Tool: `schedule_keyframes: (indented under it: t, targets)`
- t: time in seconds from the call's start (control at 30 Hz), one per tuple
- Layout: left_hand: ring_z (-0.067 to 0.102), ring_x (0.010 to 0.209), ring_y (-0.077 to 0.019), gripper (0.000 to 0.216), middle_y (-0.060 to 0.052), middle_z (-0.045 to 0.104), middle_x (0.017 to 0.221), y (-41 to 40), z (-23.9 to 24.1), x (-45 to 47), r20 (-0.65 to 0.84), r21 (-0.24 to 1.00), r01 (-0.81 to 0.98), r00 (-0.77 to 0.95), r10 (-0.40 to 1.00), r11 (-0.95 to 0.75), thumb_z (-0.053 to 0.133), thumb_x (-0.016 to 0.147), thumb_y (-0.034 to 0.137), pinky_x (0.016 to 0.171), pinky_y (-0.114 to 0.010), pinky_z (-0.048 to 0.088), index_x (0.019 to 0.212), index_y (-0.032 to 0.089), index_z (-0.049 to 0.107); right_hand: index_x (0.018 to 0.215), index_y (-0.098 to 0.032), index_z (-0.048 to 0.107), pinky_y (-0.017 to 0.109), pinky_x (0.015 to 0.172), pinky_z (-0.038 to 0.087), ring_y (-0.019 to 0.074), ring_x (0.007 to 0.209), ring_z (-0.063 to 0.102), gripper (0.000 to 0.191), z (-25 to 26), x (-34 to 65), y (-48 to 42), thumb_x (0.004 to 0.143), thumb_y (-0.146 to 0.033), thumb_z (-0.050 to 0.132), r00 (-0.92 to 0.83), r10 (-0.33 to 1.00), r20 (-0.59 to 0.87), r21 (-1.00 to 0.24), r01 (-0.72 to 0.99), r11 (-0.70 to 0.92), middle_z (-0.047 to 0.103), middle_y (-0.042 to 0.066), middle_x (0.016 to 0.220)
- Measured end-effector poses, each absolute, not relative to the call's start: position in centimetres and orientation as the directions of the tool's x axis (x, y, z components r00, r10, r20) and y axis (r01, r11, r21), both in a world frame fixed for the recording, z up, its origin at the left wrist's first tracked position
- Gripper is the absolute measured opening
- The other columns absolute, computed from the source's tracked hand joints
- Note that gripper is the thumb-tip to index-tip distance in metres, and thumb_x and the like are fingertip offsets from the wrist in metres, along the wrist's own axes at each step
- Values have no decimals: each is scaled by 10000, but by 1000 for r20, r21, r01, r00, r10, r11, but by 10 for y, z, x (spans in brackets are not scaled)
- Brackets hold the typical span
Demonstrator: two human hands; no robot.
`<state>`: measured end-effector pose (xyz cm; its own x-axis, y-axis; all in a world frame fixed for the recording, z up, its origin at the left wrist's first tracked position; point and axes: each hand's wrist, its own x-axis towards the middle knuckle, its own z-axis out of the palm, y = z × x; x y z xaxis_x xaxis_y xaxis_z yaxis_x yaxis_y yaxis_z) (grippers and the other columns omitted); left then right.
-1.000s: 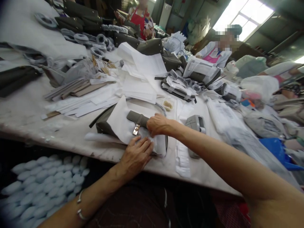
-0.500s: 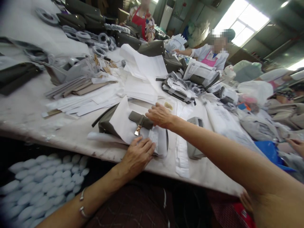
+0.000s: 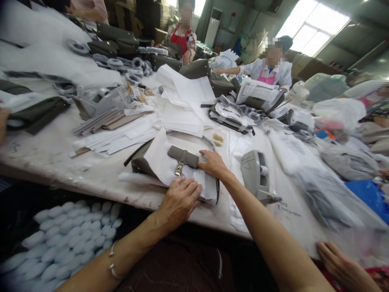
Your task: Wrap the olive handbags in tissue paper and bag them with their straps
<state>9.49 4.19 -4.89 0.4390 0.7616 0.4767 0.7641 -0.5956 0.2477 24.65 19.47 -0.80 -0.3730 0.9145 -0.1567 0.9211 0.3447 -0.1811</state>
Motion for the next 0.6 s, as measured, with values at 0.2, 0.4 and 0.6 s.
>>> schedule_keyframes:
  t: [0.2, 0.4, 0.6]
  targets:
    - [569, 1186, -260, 405, -117, 644, 1181, 40, -43, 92, 454, 263, 766, 438, 776, -586, 654, 911, 325, 1049, -460, 368, 1251, 149, 521, 1161, -158, 676, 397, 929, 473, 281, 1052, 659, 354, -3, 248, 204, 842, -262, 562, -229, 973, -38, -195, 957, 217, 721, 122, 1140]
    - [552, 1204, -264, 414, -138, 616, 1244, 38, -36, 88, 427, 229, 756, 488, 761, -613, 576, 939, 271, 1071, -460, 366, 1311, 113, 487, 1163, -173, 669, 441, 1065, 403, 278, 1184, 590, 326, 20, 234, 153, 911, -329, 532, -248, 933, 262, -383, 860, 336, 670, 115, 1239]
    - [602, 1128, -236, 245, -134, 665, 1144, 48, -21, 64, 338, 128, 776, 551, 763, -618, 495, 957, 171, 1081, -399, 384, 1149, 98, 628, 1326, -219, 577, 403, 1074, 447, 224, 1241, 574, 406, 2, 220, 85, 1013, -411, 403, -491, 826, 277, -576, 603, 552, 626, 85, 1332]
